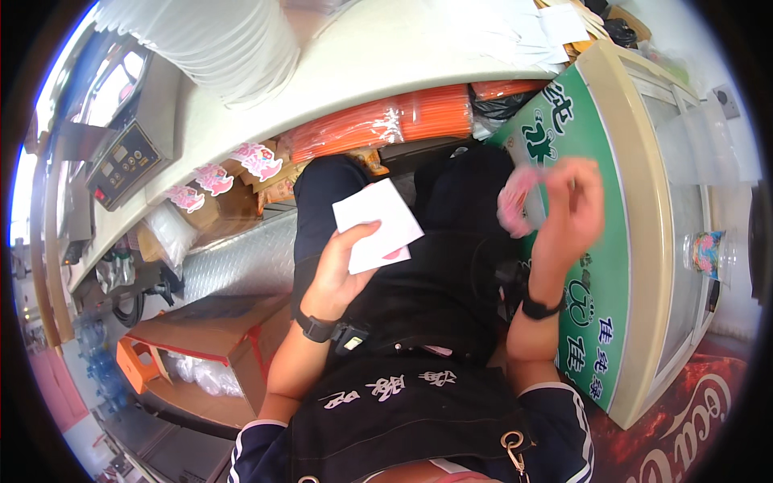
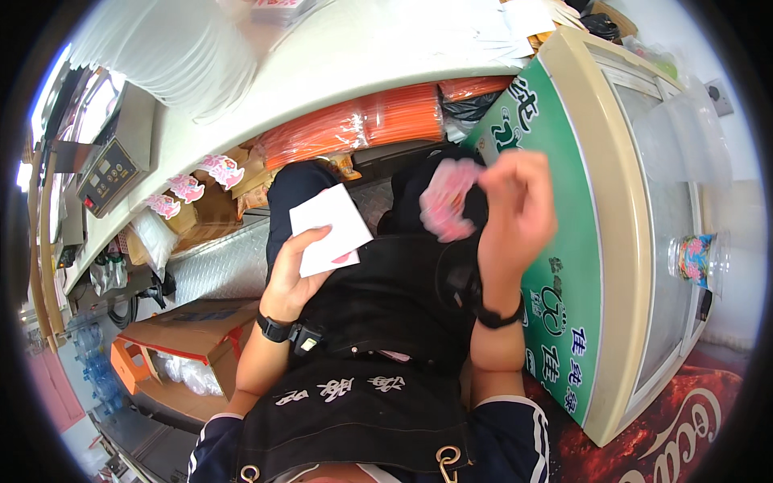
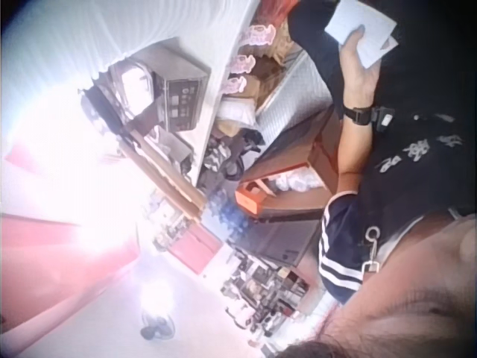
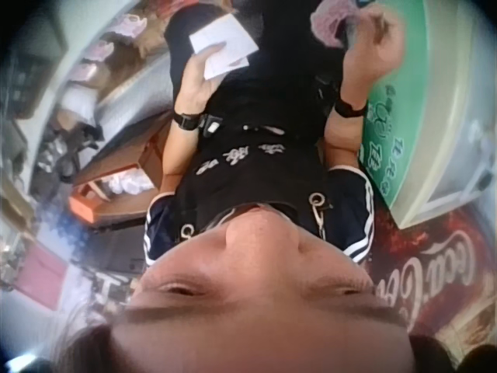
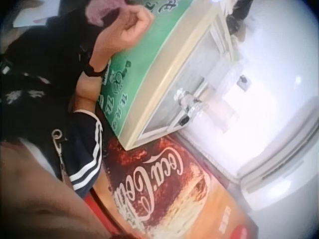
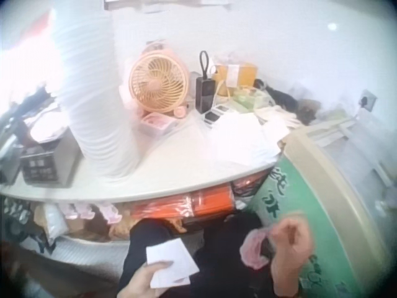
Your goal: The person organizes a stack of clear plastic cups by separating them and then restacking them on a counter.
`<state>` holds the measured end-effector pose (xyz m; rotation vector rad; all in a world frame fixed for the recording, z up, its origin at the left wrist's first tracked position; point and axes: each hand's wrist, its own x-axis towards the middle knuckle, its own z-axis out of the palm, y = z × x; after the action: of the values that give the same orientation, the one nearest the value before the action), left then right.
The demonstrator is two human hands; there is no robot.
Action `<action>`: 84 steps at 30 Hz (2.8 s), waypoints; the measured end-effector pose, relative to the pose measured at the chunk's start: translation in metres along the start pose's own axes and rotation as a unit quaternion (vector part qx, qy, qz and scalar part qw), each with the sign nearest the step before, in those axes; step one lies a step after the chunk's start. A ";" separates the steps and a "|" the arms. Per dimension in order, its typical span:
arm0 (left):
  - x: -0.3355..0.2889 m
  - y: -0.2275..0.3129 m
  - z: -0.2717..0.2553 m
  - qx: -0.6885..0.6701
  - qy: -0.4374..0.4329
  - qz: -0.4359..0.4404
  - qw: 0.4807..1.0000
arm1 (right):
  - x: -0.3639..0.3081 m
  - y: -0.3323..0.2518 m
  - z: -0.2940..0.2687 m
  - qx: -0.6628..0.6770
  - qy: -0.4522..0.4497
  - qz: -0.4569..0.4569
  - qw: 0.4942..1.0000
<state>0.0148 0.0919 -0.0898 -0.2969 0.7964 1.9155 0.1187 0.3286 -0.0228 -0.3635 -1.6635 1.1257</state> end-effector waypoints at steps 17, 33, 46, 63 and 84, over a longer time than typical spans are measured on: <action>-0.018 0.002 -0.019 0.063 0.072 0.010 0.995 | 0.085 0.135 0.030 -0.251 0.007 -0.034 0.967; -0.023 -0.001 -0.008 0.079 0.081 0.006 0.994 | 0.094 0.125 0.030 -0.229 0.012 -0.006 0.973; -0.023 -0.013 0.004 0.159 0.013 0.072 0.985 | -0.036 0.015 0.035 0.147 -0.506 0.347 0.776; -0.035 0.001 -0.007 0.056 -0.093 0.063 0.992 | 0.175 0.122 0.073 -0.233 -0.107 -0.043 0.966; -0.032 0.003 0.006 0.074 -0.055 0.143 0.985 | 0.028 -0.003 0.088 -0.174 -0.292 -0.208 0.917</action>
<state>0.0279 0.0724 -0.0671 0.0165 0.9421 2.1051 0.0318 0.3029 -0.0047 0.1330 -2.3415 0.6382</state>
